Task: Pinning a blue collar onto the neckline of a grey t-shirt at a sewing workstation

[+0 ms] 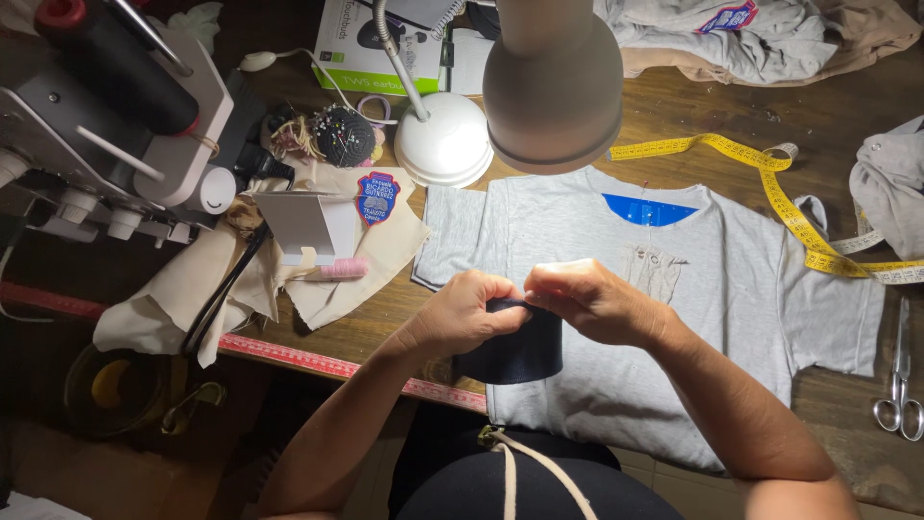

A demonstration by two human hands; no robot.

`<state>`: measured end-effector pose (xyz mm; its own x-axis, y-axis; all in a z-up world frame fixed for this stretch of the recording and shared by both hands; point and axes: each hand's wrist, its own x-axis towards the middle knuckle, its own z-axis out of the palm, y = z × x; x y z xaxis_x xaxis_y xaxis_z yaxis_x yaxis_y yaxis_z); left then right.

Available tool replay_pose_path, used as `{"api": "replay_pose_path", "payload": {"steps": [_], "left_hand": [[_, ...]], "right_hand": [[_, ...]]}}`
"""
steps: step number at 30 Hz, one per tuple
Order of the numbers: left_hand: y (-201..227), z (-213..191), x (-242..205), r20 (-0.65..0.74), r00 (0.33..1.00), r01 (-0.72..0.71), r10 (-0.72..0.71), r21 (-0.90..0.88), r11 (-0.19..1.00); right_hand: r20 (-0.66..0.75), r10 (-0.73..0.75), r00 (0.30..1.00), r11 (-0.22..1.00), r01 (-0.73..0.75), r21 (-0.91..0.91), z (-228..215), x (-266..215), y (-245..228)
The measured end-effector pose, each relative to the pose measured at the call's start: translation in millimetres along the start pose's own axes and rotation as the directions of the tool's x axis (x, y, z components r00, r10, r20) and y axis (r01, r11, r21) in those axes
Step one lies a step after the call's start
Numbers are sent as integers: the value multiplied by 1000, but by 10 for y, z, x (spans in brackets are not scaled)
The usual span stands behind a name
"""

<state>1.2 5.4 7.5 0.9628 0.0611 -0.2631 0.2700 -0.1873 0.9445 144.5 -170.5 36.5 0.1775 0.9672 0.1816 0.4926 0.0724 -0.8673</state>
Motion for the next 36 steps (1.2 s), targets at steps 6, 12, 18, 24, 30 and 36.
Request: {"api": "replay_pose_path", "payload": {"steps": [6, 12, 18, 24, 30, 36], "left_hand": [[-105, 75, -23, -2, 996, 92, -93, -118, 989], [-113, 110, 33, -5, 992, 126, -128, -159, 979], [137, 153, -5, -268, 962, 46, -60, -61, 997], [175, 616, -120, 5, 943, -313, 334, -335, 889], [112, 720, 68, -337, 739, -497, 583, 310, 810], [-145, 680, 400, -95, 832, -526, 546, 178, 832]], "right_hand": [[-60, -175, 983, 962, 158, -225, 73, -72, -92], [-80, -234, 969, 902, 186, -389, 149, -184, -39], [-462, 133, 877, 971, -210, -118, 281, -466, -190], [-419, 459, 784, 882, -342, 325, 396, -811, 166], [-445, 535, 718, 785, -230, 575, 319, -960, 50], [-408, 592, 695, 667, -138, 732, 222, -1075, 108]]}}
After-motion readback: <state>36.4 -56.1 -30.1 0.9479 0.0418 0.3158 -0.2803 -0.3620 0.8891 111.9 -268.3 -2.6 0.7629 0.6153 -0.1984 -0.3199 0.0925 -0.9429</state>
